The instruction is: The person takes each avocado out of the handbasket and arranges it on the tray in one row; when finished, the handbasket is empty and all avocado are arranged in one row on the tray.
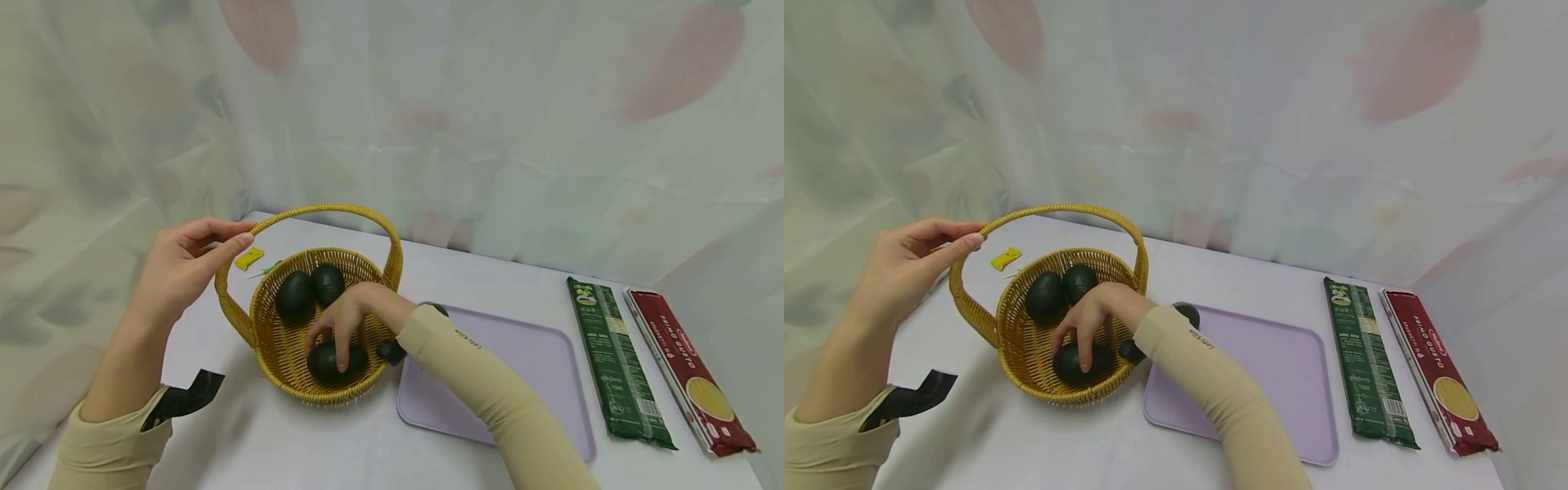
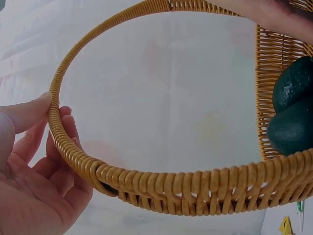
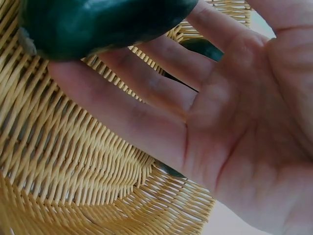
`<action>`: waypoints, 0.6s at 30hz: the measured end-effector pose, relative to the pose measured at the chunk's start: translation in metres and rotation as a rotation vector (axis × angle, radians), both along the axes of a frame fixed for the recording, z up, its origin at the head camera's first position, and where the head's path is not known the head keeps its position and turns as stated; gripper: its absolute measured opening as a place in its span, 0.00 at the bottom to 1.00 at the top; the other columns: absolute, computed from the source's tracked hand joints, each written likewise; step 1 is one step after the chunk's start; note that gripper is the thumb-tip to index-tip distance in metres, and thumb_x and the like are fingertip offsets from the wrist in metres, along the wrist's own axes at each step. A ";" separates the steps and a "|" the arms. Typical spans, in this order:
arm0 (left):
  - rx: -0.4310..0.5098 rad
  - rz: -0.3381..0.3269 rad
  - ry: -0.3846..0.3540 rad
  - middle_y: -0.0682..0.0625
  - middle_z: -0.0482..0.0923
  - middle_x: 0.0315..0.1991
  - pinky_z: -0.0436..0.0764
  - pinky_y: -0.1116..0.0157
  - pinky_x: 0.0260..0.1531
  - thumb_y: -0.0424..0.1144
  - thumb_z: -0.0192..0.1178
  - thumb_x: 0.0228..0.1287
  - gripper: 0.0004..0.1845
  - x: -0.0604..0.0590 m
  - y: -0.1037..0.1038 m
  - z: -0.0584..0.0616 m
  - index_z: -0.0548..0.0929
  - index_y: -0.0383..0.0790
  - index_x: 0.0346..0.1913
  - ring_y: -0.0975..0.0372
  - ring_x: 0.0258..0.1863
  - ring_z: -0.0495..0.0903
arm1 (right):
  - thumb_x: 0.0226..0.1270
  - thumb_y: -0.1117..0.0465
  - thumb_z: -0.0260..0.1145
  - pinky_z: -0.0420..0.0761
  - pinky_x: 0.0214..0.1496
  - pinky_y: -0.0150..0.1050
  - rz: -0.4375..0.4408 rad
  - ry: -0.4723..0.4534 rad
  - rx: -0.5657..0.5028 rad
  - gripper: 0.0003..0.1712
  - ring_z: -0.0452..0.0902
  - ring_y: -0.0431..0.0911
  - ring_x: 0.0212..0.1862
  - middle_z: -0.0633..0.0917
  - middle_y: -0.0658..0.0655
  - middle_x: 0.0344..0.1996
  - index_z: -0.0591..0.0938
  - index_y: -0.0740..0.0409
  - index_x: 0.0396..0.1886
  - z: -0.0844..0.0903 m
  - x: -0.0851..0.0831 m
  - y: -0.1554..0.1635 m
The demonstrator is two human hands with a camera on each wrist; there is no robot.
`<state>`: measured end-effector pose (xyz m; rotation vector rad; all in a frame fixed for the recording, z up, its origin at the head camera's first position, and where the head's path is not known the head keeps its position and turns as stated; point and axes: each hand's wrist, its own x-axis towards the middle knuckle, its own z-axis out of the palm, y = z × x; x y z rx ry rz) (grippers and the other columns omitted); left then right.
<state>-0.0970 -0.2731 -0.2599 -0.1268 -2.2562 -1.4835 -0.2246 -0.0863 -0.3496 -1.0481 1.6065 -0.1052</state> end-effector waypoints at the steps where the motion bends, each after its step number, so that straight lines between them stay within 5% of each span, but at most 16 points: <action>1: -0.003 0.000 -0.003 0.58 0.86 0.41 0.78 0.77 0.37 0.30 0.65 0.64 0.06 0.000 0.000 0.000 0.86 0.33 0.42 0.67 0.37 0.84 | 0.52 0.60 0.79 0.83 0.47 0.44 -0.002 -0.002 -0.004 0.42 0.69 0.41 0.59 0.69 0.49 0.61 0.72 0.38 0.67 0.000 0.000 0.000; 18: 0.020 -0.012 -0.008 0.54 0.86 0.41 0.79 0.77 0.36 0.30 0.65 0.63 0.05 0.001 0.001 0.001 0.87 0.36 0.41 0.66 0.36 0.84 | 0.55 0.57 0.77 0.83 0.46 0.43 -0.026 -0.049 -0.158 0.40 0.71 0.42 0.57 0.70 0.49 0.59 0.71 0.42 0.67 0.026 -0.008 0.027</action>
